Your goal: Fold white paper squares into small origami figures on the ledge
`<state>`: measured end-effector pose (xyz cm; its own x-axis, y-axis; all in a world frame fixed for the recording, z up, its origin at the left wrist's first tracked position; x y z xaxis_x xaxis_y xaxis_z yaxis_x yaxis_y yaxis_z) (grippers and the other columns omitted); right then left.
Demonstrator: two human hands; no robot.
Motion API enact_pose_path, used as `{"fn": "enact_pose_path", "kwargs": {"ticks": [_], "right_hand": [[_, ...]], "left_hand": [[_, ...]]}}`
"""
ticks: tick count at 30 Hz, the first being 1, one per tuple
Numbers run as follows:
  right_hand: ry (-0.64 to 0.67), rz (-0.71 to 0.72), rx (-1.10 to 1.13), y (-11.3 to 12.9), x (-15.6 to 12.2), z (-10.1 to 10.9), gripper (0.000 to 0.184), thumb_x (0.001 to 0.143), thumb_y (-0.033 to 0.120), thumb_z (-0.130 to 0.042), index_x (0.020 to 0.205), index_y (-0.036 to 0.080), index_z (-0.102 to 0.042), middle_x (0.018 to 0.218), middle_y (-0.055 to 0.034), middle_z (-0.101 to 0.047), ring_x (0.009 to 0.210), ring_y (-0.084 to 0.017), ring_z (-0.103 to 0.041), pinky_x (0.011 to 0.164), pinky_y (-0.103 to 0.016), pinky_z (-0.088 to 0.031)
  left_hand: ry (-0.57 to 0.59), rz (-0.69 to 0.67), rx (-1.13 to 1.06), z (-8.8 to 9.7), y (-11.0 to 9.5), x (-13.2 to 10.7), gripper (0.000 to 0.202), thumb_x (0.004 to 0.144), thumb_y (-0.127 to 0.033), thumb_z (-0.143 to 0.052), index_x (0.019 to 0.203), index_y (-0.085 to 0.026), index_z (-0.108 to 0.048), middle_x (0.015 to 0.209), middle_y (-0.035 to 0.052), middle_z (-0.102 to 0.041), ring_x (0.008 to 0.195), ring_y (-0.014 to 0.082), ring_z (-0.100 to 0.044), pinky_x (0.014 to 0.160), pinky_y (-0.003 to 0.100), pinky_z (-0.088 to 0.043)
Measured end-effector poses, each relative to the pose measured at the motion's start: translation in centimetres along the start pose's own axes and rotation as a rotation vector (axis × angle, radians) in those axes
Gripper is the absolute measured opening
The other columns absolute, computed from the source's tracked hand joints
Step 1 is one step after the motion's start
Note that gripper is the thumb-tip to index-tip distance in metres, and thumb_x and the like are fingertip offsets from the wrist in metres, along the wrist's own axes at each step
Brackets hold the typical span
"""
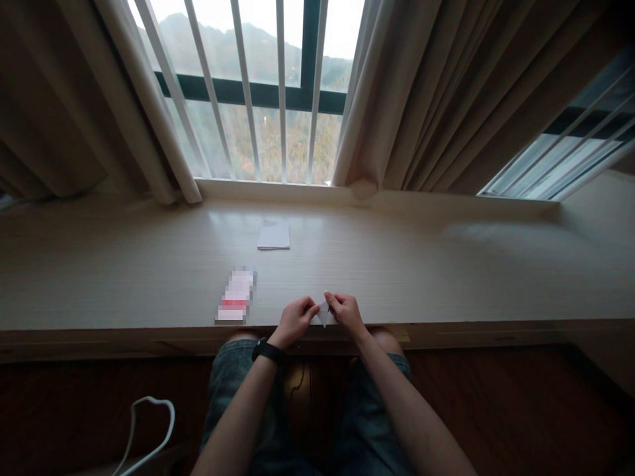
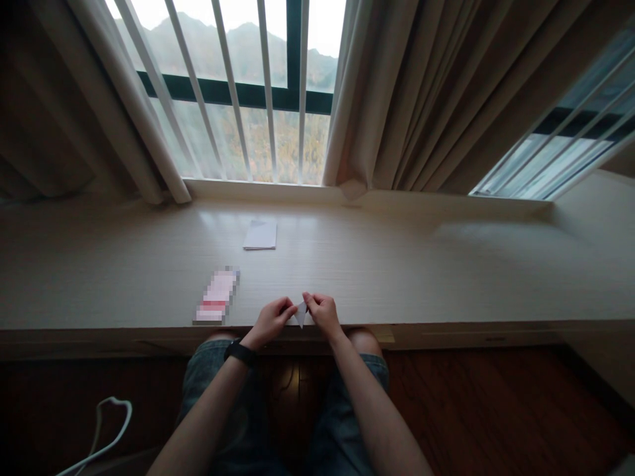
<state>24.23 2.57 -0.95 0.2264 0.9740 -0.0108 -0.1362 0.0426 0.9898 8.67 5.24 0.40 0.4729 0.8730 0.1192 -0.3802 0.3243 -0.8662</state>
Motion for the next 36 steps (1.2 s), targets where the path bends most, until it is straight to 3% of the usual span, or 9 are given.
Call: {"fn": "enact_pose_path", "kwargs": {"ticks": [3, 5, 9, 12, 17, 26, 31, 36], "right_hand": [[0.051, -0.030, 0.060, -0.3, 0.0, -0.1, 0.051, 0.081, 0.066, -0.052, 0.065, 0.018, -0.056, 0.046, 0.0054, -0.038, 0.041, -0.008, -0.030, 0.040, -0.024, -0.023], [0.109, -0.038, 0.114, -0.2, 0.0, -0.1, 0.046, 0.080, 0.061, -0.057, 0.082, 0.016, -0.064, 0.048, 0.0056, -0.044, 0.040, -0.009, -0.034, 0.039, -0.023, -0.026], [0.199, -0.031, 0.202, 0.2, -0.2, 0.1, 0.042, 0.075, 0.048, -0.068, 0.102, 0.016, -0.067, 0.063, 0.0015, -0.059, 0.047, -0.010, -0.045, 0.042, -0.021, -0.034], [0.188, -0.029, 0.219, 0.2, -0.3, 0.2, 0.038, 0.075, 0.046, -0.068, 0.097, 0.016, -0.070, 0.073, -0.0021, -0.065, 0.052, -0.010, -0.048, 0.042, -0.021, -0.036], [0.157, 0.010, 0.150, 0.3, -0.3, 0.1, 0.035, 0.076, 0.047, -0.068, 0.089, 0.015, -0.072, 0.067, -0.0013, -0.064, 0.050, -0.009, -0.045, 0.042, -0.021, -0.033], [0.167, 0.055, 0.079, 0.6, -0.4, -0.2, 0.034, 0.078, 0.046, -0.065, 0.092, 0.016, -0.073, 0.070, -0.0019, -0.066, 0.050, -0.009, -0.045, 0.044, -0.021, -0.034], [0.186, 0.041, 0.107, 0.7, -0.5, -0.2, 0.035, 0.082, 0.048, -0.060, 0.084, 0.015, -0.072, 0.064, -0.0008, -0.063, 0.047, -0.009, -0.045, 0.042, -0.021, -0.033], [0.178, 0.092, 0.048, 0.7, -0.5, -0.3, 0.034, 0.082, 0.048, -0.061, 0.088, 0.017, -0.073, 0.072, -0.0025, -0.067, 0.051, -0.009, -0.049, 0.044, -0.020, -0.037]], "left_hand": [[-0.059, 0.019, -0.067, 0.2, 0.1, 0.2, 0.027, 0.087, -0.041, -0.054, 0.075, -0.018, -0.064, 0.068, 0.0005, -0.062, 0.065, 0.0145, -0.053, 0.061, 0.025, -0.036], [-0.087, 0.033, -0.133, 0.5, 0.4, 0.3, 0.030, 0.087, -0.043, -0.054, 0.078, -0.017, -0.066, 0.071, 0.0020, -0.065, 0.068, 0.0155, -0.056, 0.063, 0.026, -0.039], [-0.113, 0.051, -0.243, 0.9, 1.0, 0.5, 0.033, 0.086, -0.045, -0.055, 0.082, -0.016, -0.070, 0.076, 0.0045, -0.069, 0.073, 0.0173, -0.060, 0.068, 0.026, -0.044], [-0.129, 0.048, -0.295, 1.1, 1.3, 0.6, 0.035, 0.086, -0.047, -0.055, 0.085, -0.015, -0.071, 0.078, 0.0049, -0.071, 0.075, 0.0176, -0.062, 0.070, 0.026, -0.045], [-0.156, 0.039, -0.286, 1.0, 1.5, 0.7, 0.034, 0.086, -0.046, -0.057, 0.087, -0.015, -0.073, 0.080, 0.0053, -0.072, 0.076, 0.0180, -0.064, 0.072, 0.027, -0.047], [-0.162, 0.051, -0.254, 0.4, 1.6, 0.6, 0.032, 0.086, -0.037, -0.059, 0.108, -0.017, -0.071, 0.096, 0.0071, -0.074, 0.085, 0.0193, -0.066, 0.078, 0.029, -0.050], [-0.148, 0.036, -0.213, 0.5, 1.4, 0.6, 0.030, 0.088, -0.037, -0.056, 0.105, -0.018, -0.072, 0.092, 0.0056, -0.074, 0.082, 0.0189, -0.067, 0.078, 0.029, -0.051], [-0.151, 0.025, -0.182, 0.5, 1.2, 0.5, 0.027, 0.088, -0.035, -0.056, 0.101, -0.019, -0.073, 0.096, 0.0054, -0.074, 0.088, 0.0192, -0.067, 0.082, 0.029, -0.050]]}}
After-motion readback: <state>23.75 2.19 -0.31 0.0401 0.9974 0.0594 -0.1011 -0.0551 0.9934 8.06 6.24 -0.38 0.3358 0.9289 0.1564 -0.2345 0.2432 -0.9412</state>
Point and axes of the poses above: each hand's wrist, its own x-axis towards the middle knuckle, its own z-axis out of the back of the hand, y = z × x, the point moved 4 cm from there along x, towards the middle knuckle
